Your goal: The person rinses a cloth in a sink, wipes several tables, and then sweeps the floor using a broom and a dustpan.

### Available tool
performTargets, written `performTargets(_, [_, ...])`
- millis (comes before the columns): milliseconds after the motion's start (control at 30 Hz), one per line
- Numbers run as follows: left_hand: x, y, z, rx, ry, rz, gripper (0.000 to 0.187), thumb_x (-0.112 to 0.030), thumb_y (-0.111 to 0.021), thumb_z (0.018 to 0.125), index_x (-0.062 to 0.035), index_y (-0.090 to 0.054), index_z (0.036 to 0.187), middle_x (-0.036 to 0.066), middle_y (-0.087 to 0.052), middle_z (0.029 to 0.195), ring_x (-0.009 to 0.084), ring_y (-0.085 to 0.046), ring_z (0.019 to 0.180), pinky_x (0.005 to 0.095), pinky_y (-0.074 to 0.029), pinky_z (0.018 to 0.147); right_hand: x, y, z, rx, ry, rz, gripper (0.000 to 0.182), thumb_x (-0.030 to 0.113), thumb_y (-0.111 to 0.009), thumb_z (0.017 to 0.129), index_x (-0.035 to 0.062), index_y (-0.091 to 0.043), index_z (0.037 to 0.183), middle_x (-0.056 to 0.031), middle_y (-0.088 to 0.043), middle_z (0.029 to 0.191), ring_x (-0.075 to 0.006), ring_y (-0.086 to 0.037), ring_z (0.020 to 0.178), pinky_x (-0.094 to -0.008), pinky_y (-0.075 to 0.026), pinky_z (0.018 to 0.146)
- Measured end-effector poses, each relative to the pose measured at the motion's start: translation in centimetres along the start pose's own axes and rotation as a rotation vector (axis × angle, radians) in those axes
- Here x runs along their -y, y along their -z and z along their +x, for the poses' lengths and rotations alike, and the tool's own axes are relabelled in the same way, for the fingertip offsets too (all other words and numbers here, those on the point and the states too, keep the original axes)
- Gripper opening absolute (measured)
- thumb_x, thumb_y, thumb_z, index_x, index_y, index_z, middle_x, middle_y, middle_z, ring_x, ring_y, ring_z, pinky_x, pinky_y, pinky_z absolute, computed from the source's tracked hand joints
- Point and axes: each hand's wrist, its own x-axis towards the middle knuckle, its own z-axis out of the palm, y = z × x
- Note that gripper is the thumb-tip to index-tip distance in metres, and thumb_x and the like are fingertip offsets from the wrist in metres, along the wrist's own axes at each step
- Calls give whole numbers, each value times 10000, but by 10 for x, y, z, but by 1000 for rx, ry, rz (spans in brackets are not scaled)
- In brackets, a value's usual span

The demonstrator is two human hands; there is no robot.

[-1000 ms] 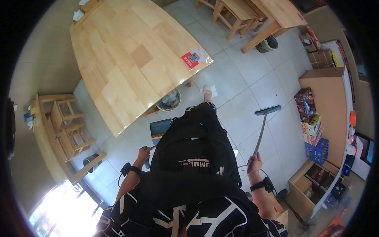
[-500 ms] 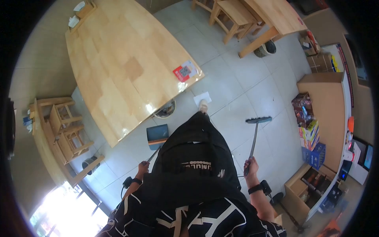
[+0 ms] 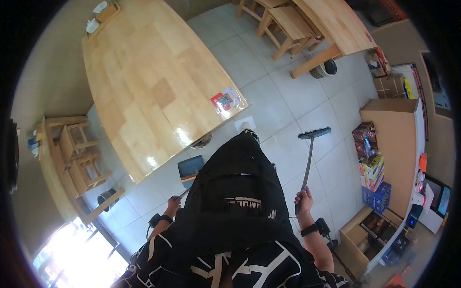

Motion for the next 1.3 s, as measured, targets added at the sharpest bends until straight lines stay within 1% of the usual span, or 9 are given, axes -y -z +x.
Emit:
performTargets(67, [-5,8,6,2,-10,19,71,-118,-540,760,-47,-542,755,6,-428,532,99,-381,377,234,-328,351,-1,-2,2,34,19,13,510,85,-462,798,58,-262,1267,-45,-460,635,-93,-411,455,-197,-355,362])
performTargets(400, [-35,18,6,42,57,-9,79,-122,-565,746,-51,-534,737,10,-435,535,96,-400,396,230,-333,362,-3,-20,25,47,-27,-44,508,73,-453,791,48,-260,1260,-52,-461,630,-98,-421,444,-199,-355,354])
performTargets(633, [-34,2,19,8,0,99,110,-132,-580,742,-39,-524,724,19,-448,533,112,-415,389,247,-338,348,8,-29,22,139,-143,120,498,70,-444,794,53,-259,1256,-47,-449,640,-90,-413,453,-190,-354,361])
performTargets(733, [-38,9,20,20,17,111,112,-135,-587,735,-47,-522,714,23,-454,534,114,-425,389,248,-341,344,-5,-21,11,62,-72,15,498,77,-440,804,58,-255,1265,-43,-447,640,-86,-410,455,-189,-354,363])
performTargets(933, [-45,23,6,51,-8,179,87,-130,-560,744,-58,-522,712,12,-449,538,108,-425,396,240,-345,346,-19,-21,-8,174,-23,-109,490,76,-428,819,55,-260,1278,-32,-443,640,-76,-396,455,-188,-329,361])
performTargets(967, [-39,24,5,52,-17,191,87,-130,-560,744,-58,-522,712,12,-449,538,108,-425,396,240,-345,346,-21,-28,-5,171,-24,-96,490,76,-428,819,55,-260,1278,-32,-443,640,-76,-396,455,-188,-329,361])
performTargets(1033, [-27,23,-3,56,-86,213,71,-123,-554,746,-56,-535,735,9,-443,535,108,-420,391,234,-354,348,-26,-46,5,332,-56,-103,464,83,-436,817,63,-305,1261,-34,-452,642,-77,-394,448,-190,-321,356])
performTargets(1167, [-13,19,-27,15,-116,243,37,-89,-524,751,-58,-542,760,8,-449,554,100,-419,395,228,-359,349,-54,-110,66,463,-132,-81,430,90,-479,794,69,-383,1213,-60,-491,643,-89,-416,433,-203,-335,350])
performTargets(1300, [-16,21,-61,18,-137,292,52,-62,-490,757,-57,-539,776,7,-450,571,92,-413,396,221,-357,353,-76,-137,102,430,-275,-7,442,72,-494,791,81,-361,1213,-73,-502,660,-96,-435,451,-192,-360,356])
